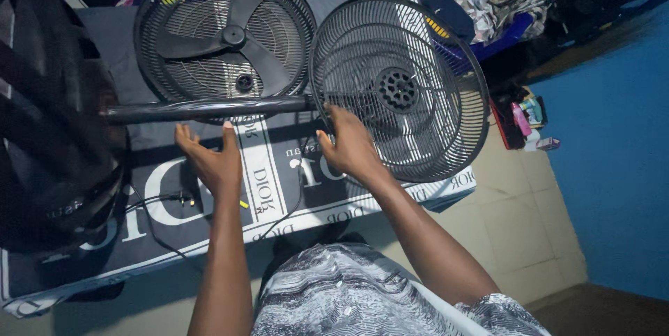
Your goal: The person disassembles an electric fan by removing the front grille, the central hub cap, and the fan blades. They handle each component by hand and place them on the table.
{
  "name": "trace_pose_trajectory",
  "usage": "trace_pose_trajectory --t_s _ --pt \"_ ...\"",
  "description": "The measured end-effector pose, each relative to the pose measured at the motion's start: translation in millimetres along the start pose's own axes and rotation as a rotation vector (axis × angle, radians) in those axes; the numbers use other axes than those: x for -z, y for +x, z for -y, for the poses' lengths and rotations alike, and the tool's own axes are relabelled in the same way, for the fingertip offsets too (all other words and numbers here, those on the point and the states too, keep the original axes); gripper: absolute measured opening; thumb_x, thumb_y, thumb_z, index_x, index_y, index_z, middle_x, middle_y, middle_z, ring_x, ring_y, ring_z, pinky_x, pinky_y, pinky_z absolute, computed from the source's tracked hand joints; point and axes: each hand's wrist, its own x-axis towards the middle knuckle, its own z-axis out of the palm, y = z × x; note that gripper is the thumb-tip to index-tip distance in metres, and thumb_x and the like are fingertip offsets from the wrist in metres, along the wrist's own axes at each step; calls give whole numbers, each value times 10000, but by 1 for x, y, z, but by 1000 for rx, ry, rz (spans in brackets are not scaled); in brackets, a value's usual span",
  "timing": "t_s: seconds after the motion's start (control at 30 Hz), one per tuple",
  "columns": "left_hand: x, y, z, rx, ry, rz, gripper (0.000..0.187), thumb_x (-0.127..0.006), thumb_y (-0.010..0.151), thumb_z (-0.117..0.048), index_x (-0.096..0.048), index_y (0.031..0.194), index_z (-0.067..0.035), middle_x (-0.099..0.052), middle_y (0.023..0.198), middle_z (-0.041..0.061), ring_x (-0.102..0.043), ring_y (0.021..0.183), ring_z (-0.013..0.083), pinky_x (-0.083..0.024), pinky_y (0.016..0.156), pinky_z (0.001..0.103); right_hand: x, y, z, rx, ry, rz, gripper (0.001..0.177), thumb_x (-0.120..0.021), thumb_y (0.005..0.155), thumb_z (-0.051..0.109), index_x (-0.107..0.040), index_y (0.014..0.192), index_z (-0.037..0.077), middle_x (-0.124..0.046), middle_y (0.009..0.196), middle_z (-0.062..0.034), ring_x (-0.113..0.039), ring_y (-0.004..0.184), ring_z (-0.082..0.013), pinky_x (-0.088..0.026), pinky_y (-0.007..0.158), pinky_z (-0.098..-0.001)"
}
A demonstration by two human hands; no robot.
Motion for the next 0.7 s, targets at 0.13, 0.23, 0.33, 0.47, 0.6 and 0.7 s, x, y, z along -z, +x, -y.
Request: trace_pose_trajectory --t_s 0.13,0.23,0.33,0.47,0.6,0.7 --pt "10 -11 -8 -105 161 2 740 -662 798 -220 -208 1342 -7 -313 1355 231 -318 1261 376 -256 1048 421 1 -4 5 -43 50 2 531 -579 741 176 -411 1201 -30 -510 1130 -231 -492 1049 -347 -369 918 -391" --pt "17 -16 -15 -169 255 15 722 -659 799 -211 -223 1336 -3 -330 1344 227 -298 1259 381 -219 1044 435 1 -7 5 9 23 -42 531 -593 748 176 -408 1195 -43 -496 1145 -243 -466 1080 -363 -354 924 -399" --pt "20 -18 -21 -242 273 31 689 -655 804 -208 -255 1326 -1 -351 1325 224 -310 1258 368 -231 1034 430 1 -10 5 8 6 -46 531 -597 751 175 -406 1196 -44 -487 1149 -247 -454 1087 -370 -344 919 -406" --pt "20 -25 -30 -251 201 53 663 -640 785 -192 -291 1314 -1 -375 1295 217 -336 1233 362 -301 994 400 3 -14 1 -1 46 -62 522 -588 748 182 -418 1195 -27 -499 1149 -229 -472 1072 -358 -364 915 -396" --pt "17 -31 -38 -309 207 62 652 -651 789 -166 -306 1313 10 -403 1278 219 -368 1210 359 -287 1019 424 10 -16 -3 39 92 -87 520 -587 749 184 -421 1193 -29 -507 1151 -223 -483 1074 -348 -366 925 -393" --pt "11 -39 -44 -330 197 44 644 -640 789 -155 -313 1315 20 -406 1271 237 -376 1195 376 -289 1004 433 20 -16 -8 21 88 -74 524 -593 748 191 -426 1193 -28 -508 1128 -229 -479 1065 -357 -368 917 -394"
